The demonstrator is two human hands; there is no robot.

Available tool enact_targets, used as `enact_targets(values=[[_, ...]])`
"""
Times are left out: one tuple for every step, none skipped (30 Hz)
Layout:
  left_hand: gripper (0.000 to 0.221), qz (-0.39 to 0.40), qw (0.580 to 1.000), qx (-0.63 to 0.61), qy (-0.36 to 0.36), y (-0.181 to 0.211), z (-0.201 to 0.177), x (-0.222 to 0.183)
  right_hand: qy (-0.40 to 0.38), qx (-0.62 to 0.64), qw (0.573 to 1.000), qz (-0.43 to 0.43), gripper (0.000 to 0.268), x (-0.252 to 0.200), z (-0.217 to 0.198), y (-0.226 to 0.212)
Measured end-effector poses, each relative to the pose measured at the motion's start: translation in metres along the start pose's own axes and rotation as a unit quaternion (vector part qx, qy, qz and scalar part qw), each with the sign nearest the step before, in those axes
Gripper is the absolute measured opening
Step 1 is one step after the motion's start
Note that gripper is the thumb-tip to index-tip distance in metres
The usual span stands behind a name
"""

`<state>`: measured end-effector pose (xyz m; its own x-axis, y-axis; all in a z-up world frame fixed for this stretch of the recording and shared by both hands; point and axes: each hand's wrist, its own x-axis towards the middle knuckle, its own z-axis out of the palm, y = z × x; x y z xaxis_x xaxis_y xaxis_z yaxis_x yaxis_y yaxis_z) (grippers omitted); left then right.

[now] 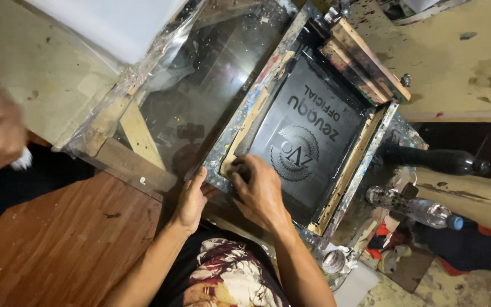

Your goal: The person performs screen printing on items of clothing using a squeegee and ink on a printing station.

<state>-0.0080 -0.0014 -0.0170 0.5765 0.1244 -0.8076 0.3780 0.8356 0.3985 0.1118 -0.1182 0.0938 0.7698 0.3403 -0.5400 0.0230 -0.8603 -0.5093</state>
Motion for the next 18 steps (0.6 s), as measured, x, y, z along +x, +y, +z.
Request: enact_targets(values=[[0.047,-0.001,1.0,0.003,-0.003,0.011,0.01,-0.009,0.004,0.002,1.0,0.002,0.029,-0.003,-0.004,-0.004],[0.046,0.001,1.0,0.0,-0.005,0.022,0.02,-0.018,-0.024,0.01,0.998,-0.049,0.024,-0.005,-0.009,-0.008],[0.045,0.003,1.0,-0.003,-0.006,0.032,0.031,-0.027,-0.052,0.018,0.993,-0.101,0.02,-0.008,-0.013,-0.012],[0.045,0.004,1.0,0.001,-0.009,0.036,0.033,-0.03,-0.048,0.02,0.994,-0.101,0.02,-0.008,-0.014,-0.011],[0.046,0.003,1.0,0.011,-0.011,0.04,0.036,-0.033,-0.061,0.015,0.992,-0.112,0.021,-0.007,-0.014,-0.01],[0.048,0.002,1.0,0.021,-0.012,0.044,0.039,-0.037,-0.074,0.009,0.99,-0.123,0.022,-0.006,-0.014,-0.009],[0.048,0.001,1.0,0.024,-0.014,0.045,0.041,-0.038,-0.071,0.011,0.99,-0.122,0.022,-0.005,-0.015,-0.008],[0.048,0.002,1.0,0.023,-0.015,0.046,0.042,-0.039,-0.078,-0.008,0.989,-0.127,0.021,-0.004,-0.015,-0.007],[0.048,0.003,1.0,0.021,-0.015,0.047,0.042,-0.041,-0.085,-0.027,0.987,-0.132,0.019,-0.004,-0.015,-0.006],[0.048,0.003,1.0,0.022,-0.015,0.043,0.039,-0.038,-0.085,-0.026,0.987,-0.131,0.019,0.0,-0.012,-0.002],[0.052,0.0,1.0,0.024,-0.019,0.04,0.035,-0.035,-0.088,-0.043,0.987,-0.129,0.019,0.003,-0.009,0.001],[0.056,-0.002,0.999,0.024,-0.022,0.036,0.032,-0.031,-0.091,-0.059,0.986,-0.128,0.019,0.006,-0.006,0.004],[0.056,-0.002,0.999,0.025,-0.022,0.036,0.031,-0.03,-0.091,-0.059,0.986,-0.128,0.019,0.008,0.001,0.01],[0.05,0.001,0.999,0.022,-0.026,0.035,0.03,-0.03,-0.046,-0.076,0.987,-0.135,0.015,0.01,0.007,0.016],[0.045,0.005,0.999,0.02,-0.03,0.034,0.029,-0.029,0.0,-0.093,0.986,-0.141,0.019,0.012,0.013,0.023],[0.045,0.005,0.999,0.018,-0.029,0.031,0.026,-0.026,-0.002,-0.093,0.985,-0.143,0.019,0.014,0.019,0.028],[0.043,0.004,1.0,0.015,-0.026,0.028,0.022,-0.024,0.031,-0.097,0.986,-0.13,0.021,0.016,0.024,0.033],[0.042,0.003,1.0,0.011,-0.023,0.025,0.019,-0.021,0.065,-0.101,0.986,-0.116,0.023,0.018,0.03,0.037]])
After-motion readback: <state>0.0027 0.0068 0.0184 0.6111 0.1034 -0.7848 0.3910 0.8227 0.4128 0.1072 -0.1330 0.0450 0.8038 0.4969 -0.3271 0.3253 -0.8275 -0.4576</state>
